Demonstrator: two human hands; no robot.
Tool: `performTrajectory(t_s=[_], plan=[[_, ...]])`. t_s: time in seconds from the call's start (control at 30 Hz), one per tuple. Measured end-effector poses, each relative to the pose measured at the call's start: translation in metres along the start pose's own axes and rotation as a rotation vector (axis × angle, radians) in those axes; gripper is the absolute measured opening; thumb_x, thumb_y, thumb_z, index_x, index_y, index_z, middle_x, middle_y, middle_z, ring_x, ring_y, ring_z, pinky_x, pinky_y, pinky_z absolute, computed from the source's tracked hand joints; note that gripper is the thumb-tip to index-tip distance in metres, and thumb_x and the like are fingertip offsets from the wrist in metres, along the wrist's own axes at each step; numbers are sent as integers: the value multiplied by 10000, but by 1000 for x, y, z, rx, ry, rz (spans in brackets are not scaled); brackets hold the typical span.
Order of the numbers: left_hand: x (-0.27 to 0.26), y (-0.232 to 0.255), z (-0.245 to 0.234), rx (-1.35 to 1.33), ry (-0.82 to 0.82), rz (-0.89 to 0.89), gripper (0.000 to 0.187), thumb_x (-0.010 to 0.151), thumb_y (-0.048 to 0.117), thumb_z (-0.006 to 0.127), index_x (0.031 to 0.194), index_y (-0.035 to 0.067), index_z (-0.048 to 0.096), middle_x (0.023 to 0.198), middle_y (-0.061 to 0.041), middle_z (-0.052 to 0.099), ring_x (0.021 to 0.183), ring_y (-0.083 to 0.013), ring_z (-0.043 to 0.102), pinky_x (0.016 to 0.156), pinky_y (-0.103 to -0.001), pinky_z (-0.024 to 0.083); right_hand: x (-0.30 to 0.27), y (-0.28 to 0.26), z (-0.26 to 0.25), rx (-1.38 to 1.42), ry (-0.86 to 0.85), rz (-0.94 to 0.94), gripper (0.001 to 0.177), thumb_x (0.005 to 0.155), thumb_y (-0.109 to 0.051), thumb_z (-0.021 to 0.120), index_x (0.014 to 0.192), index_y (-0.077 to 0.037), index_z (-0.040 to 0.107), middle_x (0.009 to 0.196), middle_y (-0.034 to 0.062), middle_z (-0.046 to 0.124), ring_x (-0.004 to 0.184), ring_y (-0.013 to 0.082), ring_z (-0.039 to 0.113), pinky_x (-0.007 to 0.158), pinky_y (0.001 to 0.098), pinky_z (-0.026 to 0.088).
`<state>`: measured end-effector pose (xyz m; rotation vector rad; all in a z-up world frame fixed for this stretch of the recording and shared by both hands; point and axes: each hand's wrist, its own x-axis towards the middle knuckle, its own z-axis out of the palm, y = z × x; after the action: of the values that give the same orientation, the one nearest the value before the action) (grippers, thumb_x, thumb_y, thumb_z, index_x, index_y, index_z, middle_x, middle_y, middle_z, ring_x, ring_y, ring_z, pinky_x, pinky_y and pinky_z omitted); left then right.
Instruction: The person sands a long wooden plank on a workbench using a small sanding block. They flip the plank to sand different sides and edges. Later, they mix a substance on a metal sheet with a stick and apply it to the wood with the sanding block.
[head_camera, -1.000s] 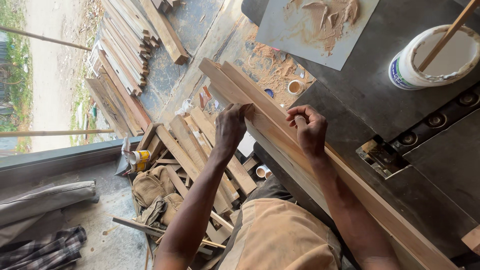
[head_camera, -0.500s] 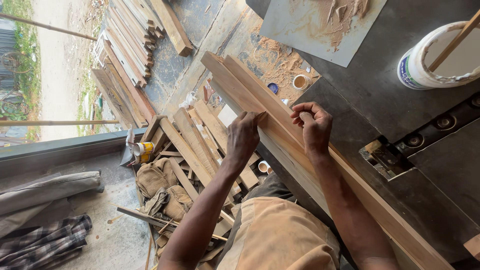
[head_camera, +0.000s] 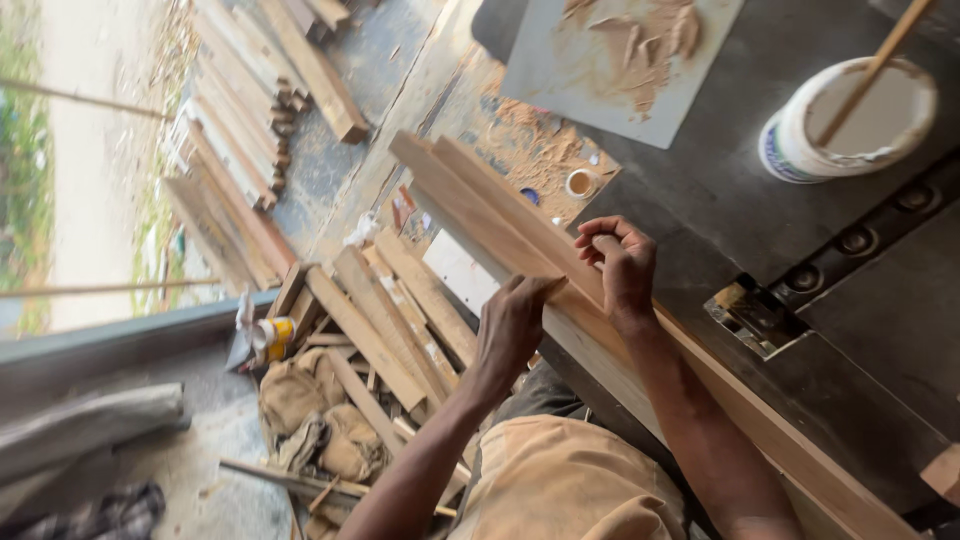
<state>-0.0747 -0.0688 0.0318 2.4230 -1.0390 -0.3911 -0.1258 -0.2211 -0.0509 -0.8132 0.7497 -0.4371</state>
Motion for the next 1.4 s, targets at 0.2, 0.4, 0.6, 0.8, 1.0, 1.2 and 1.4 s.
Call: performTrajectory(t_s=[0.2,0.4,0.6,0.8,1.0,1.2,1.4], plan=[[-17,-22,-44,76,124,316,424,946,-47,619,1352,69,583,1209,-132,636,1077,-278,638,923,-395,583,-6,12,-5,-22,-21,-122,207,916,42,496,945,22,700,821,103,702,699,124,626,657,256,524],[-13,-41,-63,128,97,495,507,887,-52,652,1367,88,568,1286,-111,625,1183,-335,603,1007,-433,517,-6,13,-6,-126,-62,-227,221,926,44,481,959,34,699,838,94,694,722,122,632,678,262,538],[-18,-55,-61,47,136,520,534,882,-93,612,1389,70,573,1305,-133,630,1217,-332,605,1039,-438,523,-6,16,-11,-212,-116,-312,214,934,37,507,955,8,719,864,90,710,757,137,641,712,282,545],[-40,-72,-33,-537,353,86,288,1092,15,505,1368,54,576,1283,-142,655,1203,-239,663,1052,-360,555,-30,2,7,-1027,-527,-879,389,764,61,488,908,-145,784,1317,101,652,1151,287,603,1012,441,519],[-65,-92,-14,-896,400,-240,343,1085,153,484,1372,-22,550,1264,-146,650,1159,-204,638,1024,-347,522,-44,-13,39,-1671,-659,-876,303,939,-144,535,1005,-251,810,1511,68,477,1258,319,544,1043,539,422],[-79,-95,-10,-857,407,-263,365,1078,180,476,1378,-19,537,1288,-153,652,1189,-211,635,1033,-349,514,-52,-16,51,-1980,-824,-750,352,957,-102,476,1109,-246,759,1516,77,464,1247,302,539,1052,452,458],[-86,-101,3,-984,418,-321,384,1090,196,468,1410,-8,525,1273,-151,644,1153,-218,619,1028,-353,484,-30,-20,22,-1124,-602,-650,416,887,50,376,1062,-145,700,1400,121,598,1337,305,576,1094,472,498]])
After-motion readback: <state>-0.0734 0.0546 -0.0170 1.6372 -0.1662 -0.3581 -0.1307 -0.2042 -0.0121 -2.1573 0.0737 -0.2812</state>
